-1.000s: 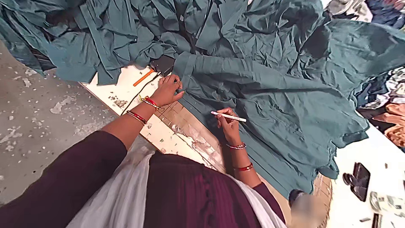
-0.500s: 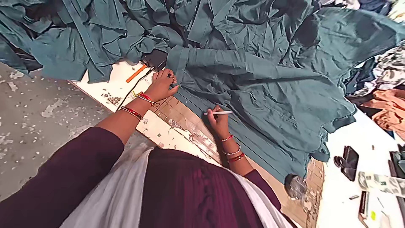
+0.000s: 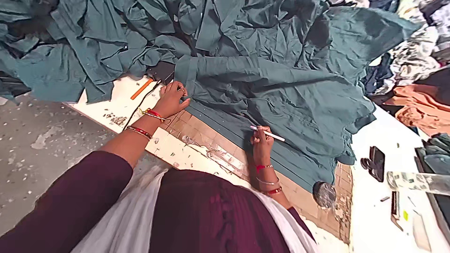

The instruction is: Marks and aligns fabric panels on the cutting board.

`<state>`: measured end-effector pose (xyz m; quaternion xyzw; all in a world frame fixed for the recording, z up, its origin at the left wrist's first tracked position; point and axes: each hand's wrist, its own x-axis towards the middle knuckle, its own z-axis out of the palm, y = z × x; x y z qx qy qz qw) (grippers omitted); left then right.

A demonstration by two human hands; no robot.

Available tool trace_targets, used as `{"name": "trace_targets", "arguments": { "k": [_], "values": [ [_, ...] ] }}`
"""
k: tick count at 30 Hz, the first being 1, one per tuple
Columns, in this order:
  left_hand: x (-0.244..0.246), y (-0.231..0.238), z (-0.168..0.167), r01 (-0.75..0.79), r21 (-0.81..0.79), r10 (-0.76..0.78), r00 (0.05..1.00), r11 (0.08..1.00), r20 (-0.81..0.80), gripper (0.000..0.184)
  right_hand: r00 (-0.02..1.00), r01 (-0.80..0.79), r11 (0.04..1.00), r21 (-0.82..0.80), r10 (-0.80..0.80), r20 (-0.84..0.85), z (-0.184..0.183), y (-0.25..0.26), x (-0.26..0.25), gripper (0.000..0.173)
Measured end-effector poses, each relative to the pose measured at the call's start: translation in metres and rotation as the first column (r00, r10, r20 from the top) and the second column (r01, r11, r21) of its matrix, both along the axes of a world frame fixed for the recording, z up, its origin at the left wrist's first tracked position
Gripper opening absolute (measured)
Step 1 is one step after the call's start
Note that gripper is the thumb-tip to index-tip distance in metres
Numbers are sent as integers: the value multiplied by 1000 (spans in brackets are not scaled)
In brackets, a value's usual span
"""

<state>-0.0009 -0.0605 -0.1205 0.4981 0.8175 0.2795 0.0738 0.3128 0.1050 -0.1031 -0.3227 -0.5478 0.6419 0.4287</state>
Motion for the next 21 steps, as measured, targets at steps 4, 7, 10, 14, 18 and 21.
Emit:
{"name": "trace_targets", "arguments": {
  "k": [4,7,10,14,18,21],
  "values": [
    [-2,-1,-8,25,35,-23,999,999,-45,35,962,-234,932,277,182,203,-23,-6,45,11],
    [-1,-1,-8,27,14,-26,999,1000,-41,36,953,-284,881,380,214,216,-31,-11,45,9],
    [-2,0,-7,18,11,-18,998,1000,-54,36,934,-312,834,456,182,306,-35,-16,41,8],
    [-1,0,-7,7,-3,-7,998,1000,-55,37,860,-314,611,727,-142,491,-29,-25,34,21],
    [-1,0,-6,6,6,-5,998,1000,-59,35,883,-80,739,669,-259,391,-30,-18,17,23],
    [-1,-1,-8,12,7,-12,998,1000,-56,36,885,-83,755,651,-244,396,-33,-14,13,18]
  ]
}}
